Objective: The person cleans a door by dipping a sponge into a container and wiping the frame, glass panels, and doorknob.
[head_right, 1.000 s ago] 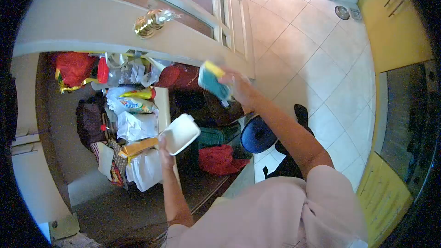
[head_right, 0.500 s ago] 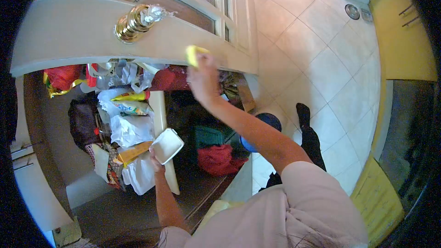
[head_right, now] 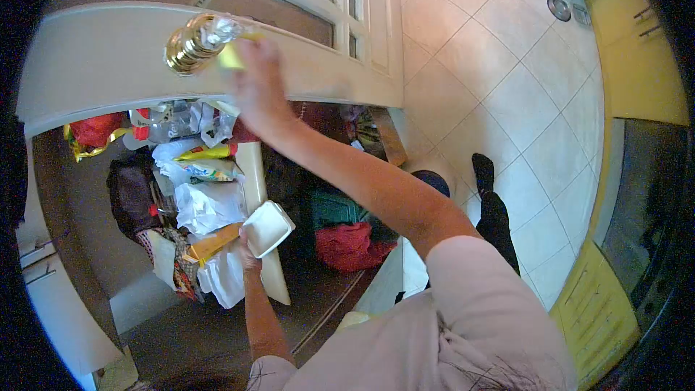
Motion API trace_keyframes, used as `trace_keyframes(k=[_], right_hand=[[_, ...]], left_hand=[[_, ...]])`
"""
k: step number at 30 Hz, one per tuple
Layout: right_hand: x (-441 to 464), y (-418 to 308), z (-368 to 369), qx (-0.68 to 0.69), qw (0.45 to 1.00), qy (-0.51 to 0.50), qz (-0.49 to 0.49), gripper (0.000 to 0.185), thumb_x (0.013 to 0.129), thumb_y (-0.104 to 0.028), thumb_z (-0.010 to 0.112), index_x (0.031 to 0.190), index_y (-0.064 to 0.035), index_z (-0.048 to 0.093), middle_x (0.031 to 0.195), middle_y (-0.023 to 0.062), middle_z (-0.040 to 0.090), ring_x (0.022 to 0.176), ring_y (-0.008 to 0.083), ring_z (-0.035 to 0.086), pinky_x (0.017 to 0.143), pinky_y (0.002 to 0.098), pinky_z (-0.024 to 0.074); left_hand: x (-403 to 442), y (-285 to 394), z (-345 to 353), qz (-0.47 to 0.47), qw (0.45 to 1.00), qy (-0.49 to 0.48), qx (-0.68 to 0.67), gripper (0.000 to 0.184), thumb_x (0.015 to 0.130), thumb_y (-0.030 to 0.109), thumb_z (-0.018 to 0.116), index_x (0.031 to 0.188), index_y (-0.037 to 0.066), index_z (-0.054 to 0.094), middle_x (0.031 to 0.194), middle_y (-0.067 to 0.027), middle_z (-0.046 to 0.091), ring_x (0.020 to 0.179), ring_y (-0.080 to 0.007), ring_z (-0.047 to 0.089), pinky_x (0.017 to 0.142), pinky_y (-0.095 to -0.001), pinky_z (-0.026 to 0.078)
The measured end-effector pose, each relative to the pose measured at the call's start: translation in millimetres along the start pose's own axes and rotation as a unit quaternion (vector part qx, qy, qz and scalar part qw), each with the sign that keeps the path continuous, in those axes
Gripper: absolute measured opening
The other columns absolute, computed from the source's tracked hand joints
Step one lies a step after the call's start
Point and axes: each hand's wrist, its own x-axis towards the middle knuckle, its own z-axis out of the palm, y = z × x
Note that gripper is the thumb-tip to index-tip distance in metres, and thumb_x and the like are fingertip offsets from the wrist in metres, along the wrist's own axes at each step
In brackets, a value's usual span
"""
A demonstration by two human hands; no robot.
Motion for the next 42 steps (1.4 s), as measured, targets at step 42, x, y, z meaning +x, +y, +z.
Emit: trace_keyframes(k=[42], right_hand=[[-22, -9, 16, -0.028, 0.935, -0.162, -0.313, 0.051, 0.061, 0.002, 0.056, 0.111, -0.0043, 0.046, 0.108, 0.0134, 0.045, 0.104, 0.0317, 0.045, 0.087, 0.0424, 0.0382]], left_hand=[[10, -10, -2, 0.013, 0.999, 0.028, 0.026, 0.070, 0.083, 0.056, 0.044, 0.125, 0.000, 0.040, 0.122, -0.0089, 0.045, 0.113, -0.0203, 0.041, 0.098, -0.0308, 0.029]])
